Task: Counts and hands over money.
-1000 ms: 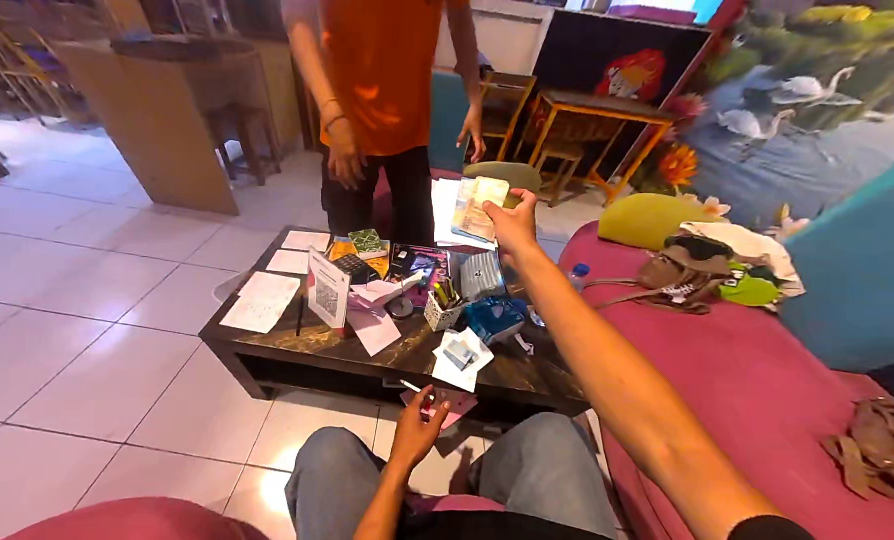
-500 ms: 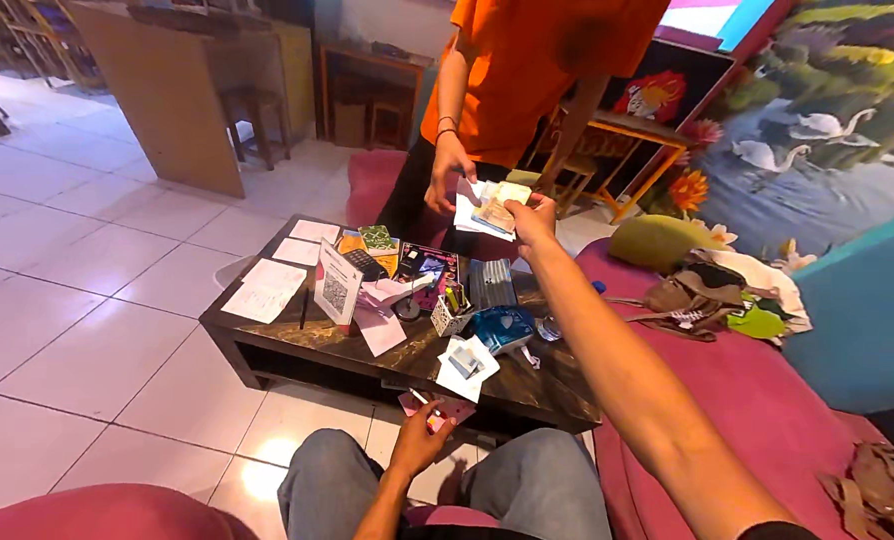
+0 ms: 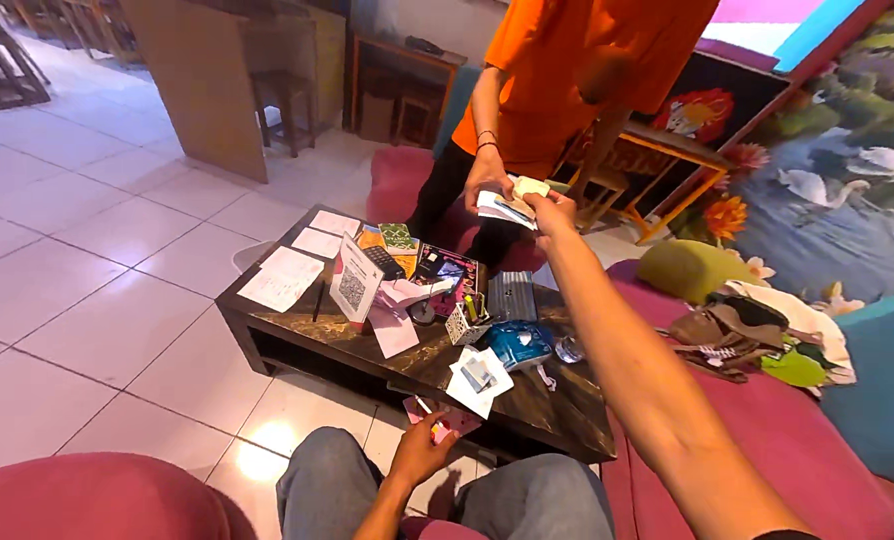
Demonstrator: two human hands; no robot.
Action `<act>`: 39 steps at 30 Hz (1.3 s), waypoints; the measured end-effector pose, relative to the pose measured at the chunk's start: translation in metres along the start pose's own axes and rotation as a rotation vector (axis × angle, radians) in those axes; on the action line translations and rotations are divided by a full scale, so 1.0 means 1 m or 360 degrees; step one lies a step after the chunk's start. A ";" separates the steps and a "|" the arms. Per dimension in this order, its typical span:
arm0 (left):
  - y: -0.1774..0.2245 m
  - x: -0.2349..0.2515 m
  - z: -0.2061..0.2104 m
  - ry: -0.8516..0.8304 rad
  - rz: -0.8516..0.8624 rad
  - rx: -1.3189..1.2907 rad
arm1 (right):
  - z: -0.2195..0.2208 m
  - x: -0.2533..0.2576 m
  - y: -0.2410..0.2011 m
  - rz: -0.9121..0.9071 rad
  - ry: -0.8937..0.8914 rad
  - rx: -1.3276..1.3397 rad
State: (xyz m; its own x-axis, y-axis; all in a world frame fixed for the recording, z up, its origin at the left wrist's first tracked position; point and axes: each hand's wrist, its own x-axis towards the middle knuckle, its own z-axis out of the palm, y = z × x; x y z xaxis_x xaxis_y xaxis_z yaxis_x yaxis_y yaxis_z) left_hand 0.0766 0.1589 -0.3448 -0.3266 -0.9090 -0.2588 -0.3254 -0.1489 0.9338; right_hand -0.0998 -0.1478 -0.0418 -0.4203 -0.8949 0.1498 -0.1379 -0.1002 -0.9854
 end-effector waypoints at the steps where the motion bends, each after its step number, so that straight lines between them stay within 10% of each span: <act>1: 0.000 0.001 0.000 0.0004 0.0007 0.0005 | 0.000 0.001 -0.001 0.0009 -0.0008 0.0008; 6: 0.001 -0.003 -0.003 -0.0087 -0.0049 0.0101 | -0.026 -0.065 0.035 -0.0149 -0.0067 0.0072; 12: -0.009 -0.002 0.002 -0.0435 -0.0319 0.0454 | -0.119 -0.240 0.205 -0.0449 -0.0536 -0.1133; 18: -0.017 -0.003 0.014 -0.0697 -0.0359 0.0709 | -0.136 -0.250 0.283 -0.0407 -0.0907 -0.1769; 28: -0.015 -0.006 0.011 -0.0367 -0.0369 0.0393 | -0.131 -0.262 0.278 -0.0659 -0.0890 -0.1791; 35: 0.009 -0.024 0.011 -0.0110 -0.0548 -0.0607 | -0.143 -0.297 0.239 -0.0479 -0.0835 -0.1542; 39: 0.018 -0.027 0.005 -0.0240 -0.0668 -0.1003 | -0.139 -0.345 0.234 -0.0902 -0.1002 -0.1339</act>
State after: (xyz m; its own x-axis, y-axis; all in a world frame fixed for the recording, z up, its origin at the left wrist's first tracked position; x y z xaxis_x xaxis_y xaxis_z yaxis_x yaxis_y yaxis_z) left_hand 0.0757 0.1827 -0.3224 -0.4193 -0.6713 -0.6111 0.1033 -0.7041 0.7026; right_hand -0.1121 0.1982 -0.3128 0.3710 -0.8946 0.2489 -0.8049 -0.4435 -0.3942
